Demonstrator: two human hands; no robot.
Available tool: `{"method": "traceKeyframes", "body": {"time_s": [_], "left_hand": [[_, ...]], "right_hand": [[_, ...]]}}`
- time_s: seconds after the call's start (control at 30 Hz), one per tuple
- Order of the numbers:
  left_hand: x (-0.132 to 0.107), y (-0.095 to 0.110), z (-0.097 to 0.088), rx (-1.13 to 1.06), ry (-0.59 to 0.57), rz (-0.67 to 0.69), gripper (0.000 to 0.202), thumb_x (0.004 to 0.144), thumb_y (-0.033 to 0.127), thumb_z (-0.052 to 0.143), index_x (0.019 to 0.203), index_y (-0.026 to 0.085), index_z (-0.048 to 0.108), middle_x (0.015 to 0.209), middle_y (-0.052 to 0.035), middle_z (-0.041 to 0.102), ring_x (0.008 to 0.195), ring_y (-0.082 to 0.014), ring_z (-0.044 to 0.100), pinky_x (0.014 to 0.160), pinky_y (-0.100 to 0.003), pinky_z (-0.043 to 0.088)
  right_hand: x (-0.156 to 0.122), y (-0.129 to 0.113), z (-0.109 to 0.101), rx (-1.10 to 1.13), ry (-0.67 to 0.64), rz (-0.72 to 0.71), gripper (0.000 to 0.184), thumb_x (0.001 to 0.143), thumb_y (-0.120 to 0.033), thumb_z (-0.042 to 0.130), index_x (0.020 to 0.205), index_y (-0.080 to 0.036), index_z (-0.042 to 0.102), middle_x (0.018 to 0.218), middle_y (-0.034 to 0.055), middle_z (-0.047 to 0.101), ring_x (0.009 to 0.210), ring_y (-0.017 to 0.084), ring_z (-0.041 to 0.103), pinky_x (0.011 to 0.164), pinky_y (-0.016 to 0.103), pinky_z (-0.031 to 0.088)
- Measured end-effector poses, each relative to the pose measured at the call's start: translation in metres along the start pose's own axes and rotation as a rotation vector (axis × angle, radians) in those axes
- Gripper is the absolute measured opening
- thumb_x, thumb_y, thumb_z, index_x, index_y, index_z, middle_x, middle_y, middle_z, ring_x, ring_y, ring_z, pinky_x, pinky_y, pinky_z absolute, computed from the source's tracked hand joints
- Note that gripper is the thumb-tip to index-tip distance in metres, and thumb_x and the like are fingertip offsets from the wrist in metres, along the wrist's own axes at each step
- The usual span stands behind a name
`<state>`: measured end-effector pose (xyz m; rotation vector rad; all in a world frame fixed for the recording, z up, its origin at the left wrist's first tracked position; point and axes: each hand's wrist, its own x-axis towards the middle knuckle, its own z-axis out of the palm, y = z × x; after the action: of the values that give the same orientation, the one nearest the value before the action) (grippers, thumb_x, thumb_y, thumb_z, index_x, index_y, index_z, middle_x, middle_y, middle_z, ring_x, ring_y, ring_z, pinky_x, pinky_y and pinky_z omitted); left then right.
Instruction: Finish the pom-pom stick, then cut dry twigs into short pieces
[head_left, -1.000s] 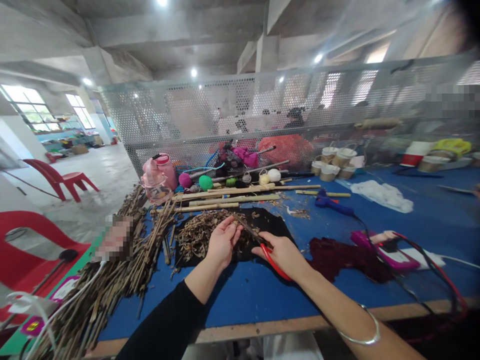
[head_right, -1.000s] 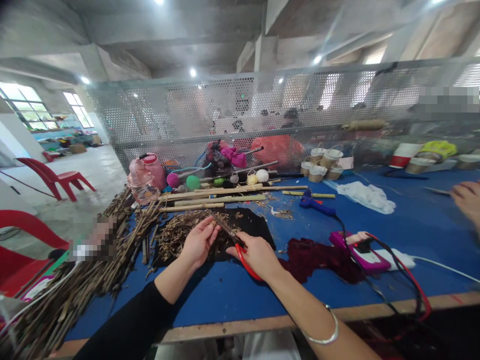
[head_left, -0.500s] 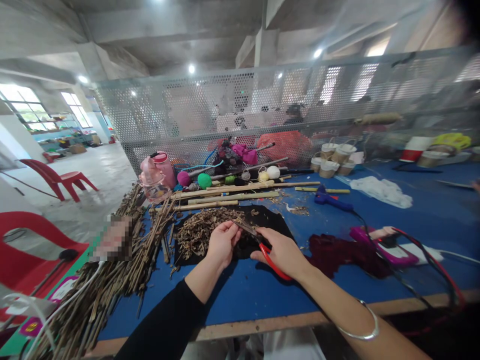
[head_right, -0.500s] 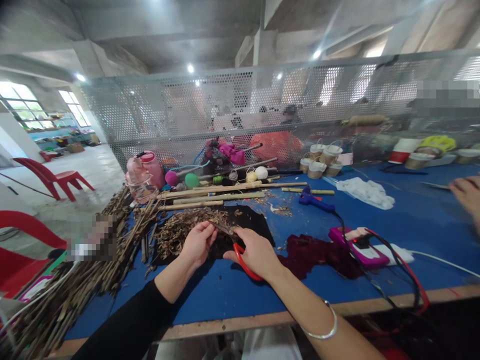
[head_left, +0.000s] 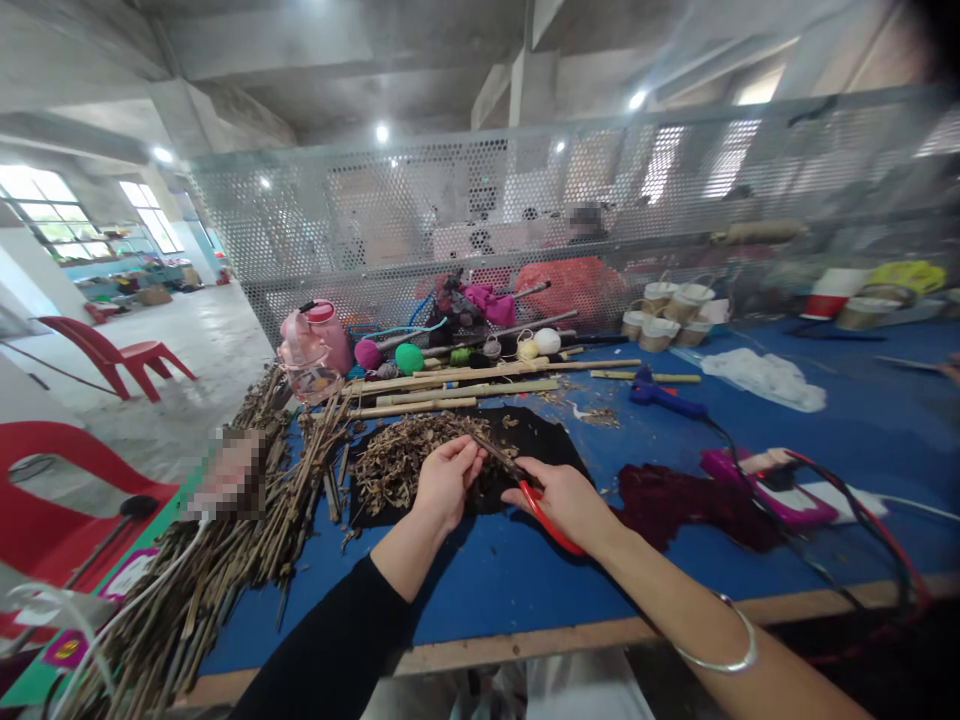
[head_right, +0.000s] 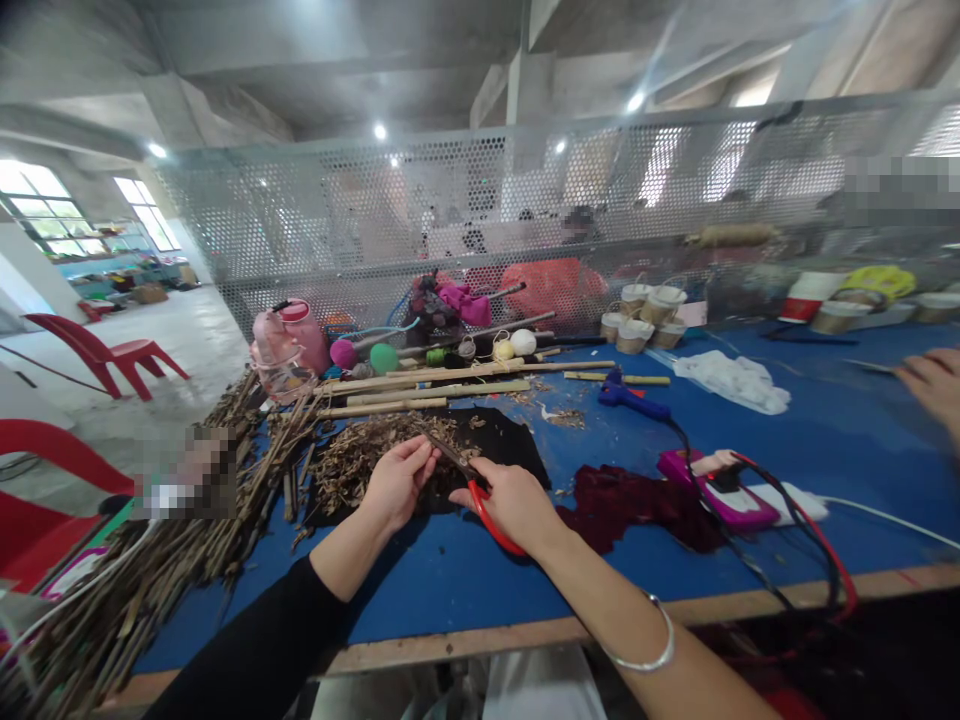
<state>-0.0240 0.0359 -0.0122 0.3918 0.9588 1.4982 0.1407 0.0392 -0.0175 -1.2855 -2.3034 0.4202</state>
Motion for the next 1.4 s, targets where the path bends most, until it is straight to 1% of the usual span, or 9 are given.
{"method": "traceKeyframes", "body": {"time_s": [0.33, 0.43, 0.53, 0.63, 0.8, 1.0, 1.17, 1.3, 1.4], "left_hand": [[0.0031, -0.0018, -0.0020, 0.021, 0.011, 0.007, 0.012, 0.079, -0.002, 0.055, 0.080, 0.008, 0.060, 0.066, -0.0028, 0.064, 0.054, -0.0048, 0.062, 0.051, -0.011, 0.049], [0.0042, -0.0011, -0.0025, -0.004, 0.009, 0.044, 0.011, 0.078, -0.001, 0.057, 0.081, 0.010, 0.059, 0.065, -0.0017, 0.064, 0.056, -0.0049, 0.062, 0.053, -0.011, 0.049], [0.0036, 0.0000, -0.0028, -0.025, -0.004, 0.096, 0.017, 0.073, 0.001, 0.063, 0.083, 0.013, 0.056, 0.065, 0.0015, 0.063, 0.056, -0.0039, 0.061, 0.057, -0.012, 0.048], [0.0016, 0.0002, -0.0033, 0.022, -0.031, 0.111, 0.026, 0.067, 0.004, 0.068, 0.086, 0.015, 0.053, 0.062, 0.0043, 0.062, 0.052, -0.0038, 0.058, 0.054, -0.013, 0.047], [-0.0018, -0.0011, -0.0032, 0.116, -0.055, 0.103, 0.034, 0.062, 0.010, 0.073, 0.086, 0.016, 0.050, 0.062, 0.0018, 0.065, 0.054, -0.0079, 0.061, 0.051, -0.014, 0.045], [-0.0026, -0.0002, -0.0014, 0.137, -0.049, 0.115, 0.030, 0.065, 0.008, 0.072, 0.079, 0.015, 0.047, 0.058, 0.0011, 0.065, 0.053, -0.0081, 0.062, 0.052, -0.014, 0.046], [-0.0022, 0.0017, -0.0010, 0.159, -0.009, 0.095, 0.028, 0.069, 0.004, 0.069, 0.080, 0.015, 0.046, 0.057, 0.0006, 0.064, 0.053, -0.0083, 0.062, 0.052, -0.014, 0.047], [-0.0001, -0.0007, -0.0025, 0.192, 0.014, 0.078, 0.022, 0.072, 0.002, 0.065, 0.077, 0.015, 0.048, 0.057, 0.0004, 0.063, 0.054, -0.0080, 0.062, 0.052, -0.015, 0.047], [0.0042, -0.0012, -0.0039, 0.263, 0.009, 0.115, 0.014, 0.074, 0.006, 0.064, 0.075, 0.014, 0.053, 0.061, -0.0016, 0.064, 0.059, -0.0097, 0.064, 0.054, -0.016, 0.047]], "right_hand": [[-0.0002, 0.0006, 0.0011, -0.010, -0.027, 0.040, 0.032, 0.082, -0.050, 0.051, 0.094, -0.022, 0.062, 0.069, 0.0040, 0.068, 0.060, 0.020, 0.063, 0.056, 0.026, 0.042], [0.0000, 0.0002, -0.0010, -0.051, 0.031, 0.036, 0.040, 0.076, -0.049, 0.058, 0.107, -0.022, 0.058, 0.086, 0.0061, 0.070, 0.077, 0.023, 0.065, 0.064, 0.029, 0.046], [0.0006, 0.0017, -0.0014, -0.072, 0.056, -0.044, 0.052, 0.070, -0.047, 0.066, 0.113, -0.020, 0.055, 0.105, 0.0098, 0.065, 0.093, 0.025, 0.062, 0.077, 0.033, 0.047], [0.0015, 0.0044, 0.0007, -0.089, 0.041, -0.096, 0.058, 0.066, -0.047, 0.069, 0.115, -0.017, 0.055, 0.104, 0.0126, 0.065, 0.096, 0.028, 0.061, 0.082, 0.038, 0.046], [0.0014, 0.0070, 0.0041, -0.066, 0.053, -0.103, 0.059, 0.067, -0.046, 0.069, 0.116, -0.017, 0.055, 0.107, 0.0132, 0.064, 0.101, 0.028, 0.059, 0.085, 0.038, 0.046], [-0.0006, 0.0028, -0.0002, -0.004, 0.034, -0.078, 0.047, 0.073, -0.046, 0.064, 0.113, -0.022, 0.058, 0.106, 0.0078, 0.066, 0.094, 0.024, 0.062, 0.078, 0.032, 0.047], [-0.0006, 0.0007, -0.0009, -0.078, -0.003, -0.023, 0.035, 0.075, -0.053, 0.059, 0.096, -0.025, 0.064, 0.076, 0.0040, 0.070, 0.066, 0.020, 0.064, 0.055, 0.025, 0.041], [-0.0009, 0.0024, 0.0022, -0.113, -0.001, -0.002, 0.036, 0.076, -0.057, 0.056, 0.091, -0.025, 0.064, 0.064, 0.0030, 0.067, 0.056, 0.019, 0.061, 0.051, 0.025, 0.038], [0.0013, 0.0060, -0.0053, -0.053, 0.000, 0.031, 0.037, 0.076, -0.056, 0.056, 0.093, -0.024, 0.062, 0.063, 0.0014, 0.065, 0.055, 0.017, 0.059, 0.052, 0.025, 0.038]]}}
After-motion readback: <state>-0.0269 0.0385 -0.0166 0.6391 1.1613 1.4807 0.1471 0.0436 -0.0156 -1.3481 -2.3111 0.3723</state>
